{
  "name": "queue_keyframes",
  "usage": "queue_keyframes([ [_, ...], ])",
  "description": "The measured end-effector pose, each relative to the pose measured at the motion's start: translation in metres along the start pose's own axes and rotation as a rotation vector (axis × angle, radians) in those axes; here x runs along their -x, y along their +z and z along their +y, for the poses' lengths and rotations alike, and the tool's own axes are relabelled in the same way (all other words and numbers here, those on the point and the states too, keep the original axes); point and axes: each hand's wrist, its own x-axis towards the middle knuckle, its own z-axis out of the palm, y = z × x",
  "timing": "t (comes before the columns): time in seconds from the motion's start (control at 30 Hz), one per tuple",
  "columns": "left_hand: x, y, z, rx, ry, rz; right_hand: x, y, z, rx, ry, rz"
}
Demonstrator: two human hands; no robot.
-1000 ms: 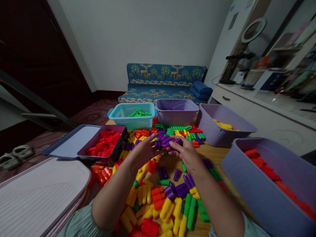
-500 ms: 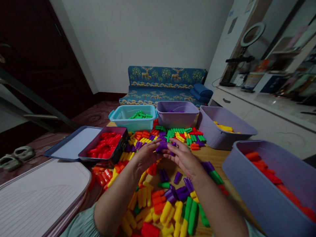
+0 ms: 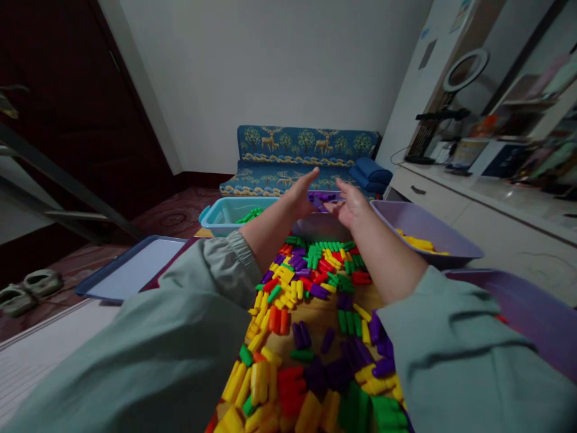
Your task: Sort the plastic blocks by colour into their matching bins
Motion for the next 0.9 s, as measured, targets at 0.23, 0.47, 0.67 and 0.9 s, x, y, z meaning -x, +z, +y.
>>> queue_keyframes([
  [0.23, 0.071, -0.050, -0.064, -0.487, -0.015, -0.050, 0.056, -0.058, 0.063, 0.377, -0.118, -0.028],
  [0.47, 0.154, -0.088, -0.039, -0.935, -0.051, -0.235, 0.136, -0.087, 0.063, 0.670, -0.049, -0.306],
  [0.67, 0.212, -0.076, -0.001, -1.277, -0.026, -0.513, 0.206, -0.065, 0.056, 1.061, -0.219, -0.740],
  [0.9, 0.286, -0.086, -0.020, -1.614, -0.052, -0.428, 0.267, -0.070, 0.080, 1.354, -0.405, -1.084],
])
